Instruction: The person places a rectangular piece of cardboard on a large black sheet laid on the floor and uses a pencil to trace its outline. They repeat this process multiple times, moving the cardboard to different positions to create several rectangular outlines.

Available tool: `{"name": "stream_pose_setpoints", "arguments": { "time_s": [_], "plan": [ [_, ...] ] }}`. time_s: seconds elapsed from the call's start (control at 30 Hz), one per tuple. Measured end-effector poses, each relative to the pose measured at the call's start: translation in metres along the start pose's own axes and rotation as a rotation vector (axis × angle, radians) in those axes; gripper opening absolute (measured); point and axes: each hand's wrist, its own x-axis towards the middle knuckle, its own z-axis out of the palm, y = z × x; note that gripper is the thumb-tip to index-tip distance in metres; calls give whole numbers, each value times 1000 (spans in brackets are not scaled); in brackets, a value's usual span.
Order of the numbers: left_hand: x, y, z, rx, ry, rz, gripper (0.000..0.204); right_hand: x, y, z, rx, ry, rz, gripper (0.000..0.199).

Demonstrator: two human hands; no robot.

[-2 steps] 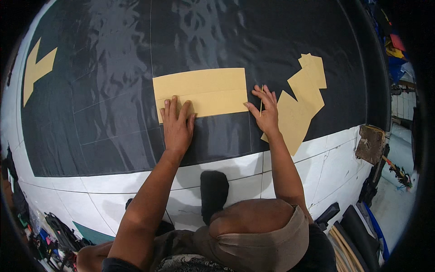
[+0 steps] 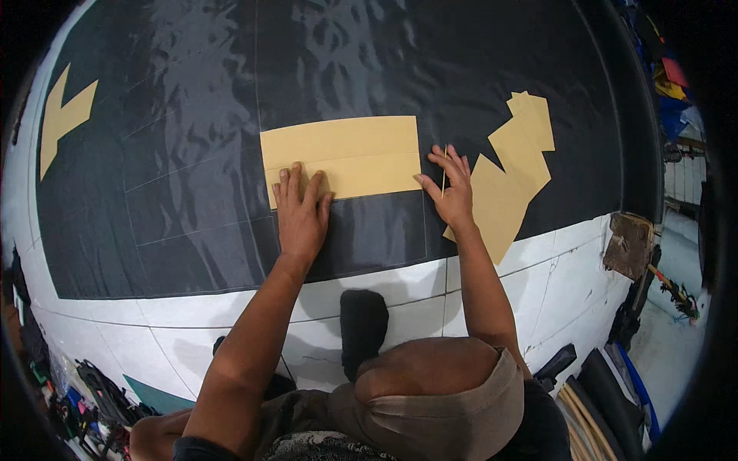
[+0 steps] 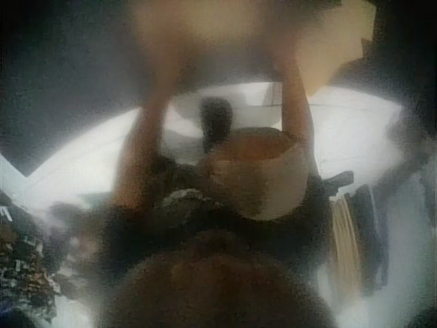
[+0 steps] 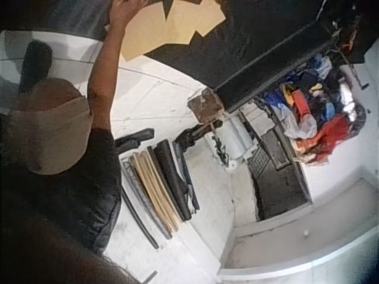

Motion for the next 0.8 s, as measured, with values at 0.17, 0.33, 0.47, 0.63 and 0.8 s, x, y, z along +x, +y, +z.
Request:
{"name": "stream_pose_setpoints", "arguments": {
  "time_s": [0.17,0.33,0.47,0.63,0.8],
  "plan": [
    [0,0,1,-12,16,15,48,1,2,-1,-11,18,-21,46],
    [-1,-2,3,-23,41,23,49,3,2,2,-29,20,-46,45],
    [3,4,-3,-19,26,20,48,-1,6,2,-1,9,-38,44],
    [1,-2,-1,-46,42,18,47,-1,-2,3,-45,-2,-37,42],
    [-1,0,-2,-82,74,22,46,-1,-5,0,-62,-12,-14,43]
  ]
}}
